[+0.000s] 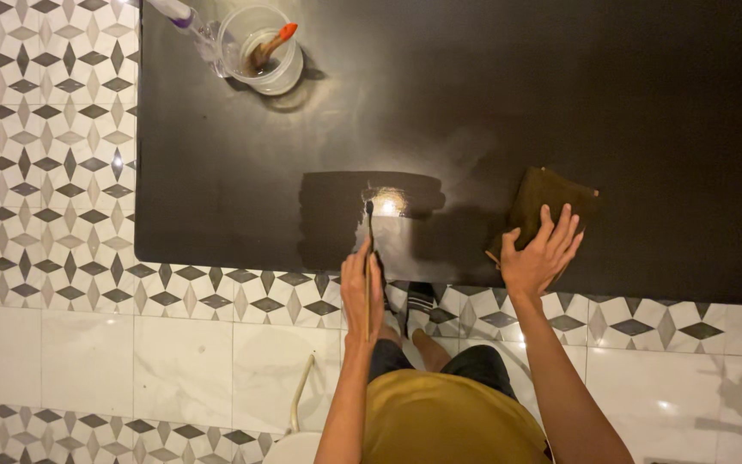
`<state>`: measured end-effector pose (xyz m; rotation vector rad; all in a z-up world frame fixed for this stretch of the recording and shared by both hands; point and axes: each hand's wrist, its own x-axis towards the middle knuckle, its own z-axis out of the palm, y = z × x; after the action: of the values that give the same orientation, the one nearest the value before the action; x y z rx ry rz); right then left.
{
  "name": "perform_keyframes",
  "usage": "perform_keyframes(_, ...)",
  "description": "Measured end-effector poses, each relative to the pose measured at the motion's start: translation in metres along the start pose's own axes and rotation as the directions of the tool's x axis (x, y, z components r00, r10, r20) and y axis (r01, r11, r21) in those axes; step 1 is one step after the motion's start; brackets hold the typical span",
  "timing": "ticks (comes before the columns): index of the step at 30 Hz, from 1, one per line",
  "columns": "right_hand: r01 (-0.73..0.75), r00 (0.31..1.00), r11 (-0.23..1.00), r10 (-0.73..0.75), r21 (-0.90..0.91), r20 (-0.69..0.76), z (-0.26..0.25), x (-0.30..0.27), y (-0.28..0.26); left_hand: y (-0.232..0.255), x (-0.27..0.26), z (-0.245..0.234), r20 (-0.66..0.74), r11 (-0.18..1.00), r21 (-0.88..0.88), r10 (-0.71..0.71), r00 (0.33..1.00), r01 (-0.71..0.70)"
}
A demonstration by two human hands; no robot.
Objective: The person applies a liquid from a container onto a wood surface using a brush and then rubs the surface with a cloth.
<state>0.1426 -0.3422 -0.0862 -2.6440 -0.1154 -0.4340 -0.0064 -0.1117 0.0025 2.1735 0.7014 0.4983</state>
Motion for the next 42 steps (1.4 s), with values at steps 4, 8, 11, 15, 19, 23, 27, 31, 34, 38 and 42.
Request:
perform_keyframes(4, 0.003, 1.000, 1.000, -0.003, -0.003, 0.011, 0.002, -0.001, 0.003, 0.007, -0.008, 0.025, 0.061, 0.998, -0.031, 0.050, 0.997, -0.049)
perform_keyframes(8, 0.000, 1.000, 1.000, 0.000, 0.029, 0.027, -0.002, -0.001, 0.004, 0.034, -0.025, 0.047, 0.172, 0.980, -0.120, 0.178, 0.969, -0.159)
perform_keyframes(11, 0.009, 0.999, 0.999, -0.011, 0.045, 0.044, -0.007, -0.004, 0.007, 0.039, -0.029, 0.046, 0.189, 0.978, -0.146, 0.174, 0.966, -0.148)
perform_keyframes(15, 0.043, 0.996, 0.997, -0.048, 0.067, 0.070, -0.013, -0.011, 0.010, 0.014, -0.024, 0.029, 0.123, 0.991, -0.043, 0.129, 0.984, -0.125)
perform_keyframes(19, 0.051, 0.998, 0.998, -0.053, 0.043, 0.041, -0.009, -0.012, 0.008, -0.014, -0.015, 0.003, 0.004, 1.000, -0.011, -0.006, 1.000, 0.006)
perform_keyframes(23, 0.058, 0.998, 0.998, -0.058, 0.015, 0.022, -0.008, -0.013, 0.009, -0.015, -0.017, -0.006, -0.037, 1.000, -0.003, -0.022, 0.999, 0.022)
perform_keyframes(27, 0.040, 0.999, 0.999, -0.040, 0.019, 0.017, -0.007, -0.013, 0.007, 0.001, -0.029, 0.020, -0.014, 0.979, 0.005, 0.204, 0.979, -0.204)
perform_keyframes(31, 0.045, 0.998, 0.999, -0.045, 0.010, 0.038, -0.006, -0.014, 0.008, 0.018, -0.046, 0.039, 0.168, 0.988, -0.091, 0.141, 0.976, -0.127)
perform_keyframes(34, 0.050, 0.998, 0.999, -0.050, 0.007, 0.028, -0.005, -0.014, 0.009, 0.011, -0.052, 0.042, 0.190, 0.991, -0.075, 0.124, 0.974, -0.112)
perform_keyframes(38, 0.047, 0.998, 0.999, -0.047, 0.020, 0.029, -0.008, -0.016, 0.008, -0.019, -0.044, 0.023, 0.059, 0.997, -0.037, 0.066, 0.996, -0.064)
perform_keyframes(42, 0.041, 0.999, 0.999, -0.041, 0.025, 0.017, -0.006, -0.013, 0.008, -0.025, -0.034, -0.012, -0.071, 1.000, -0.008, 0.023, 0.997, -0.024)
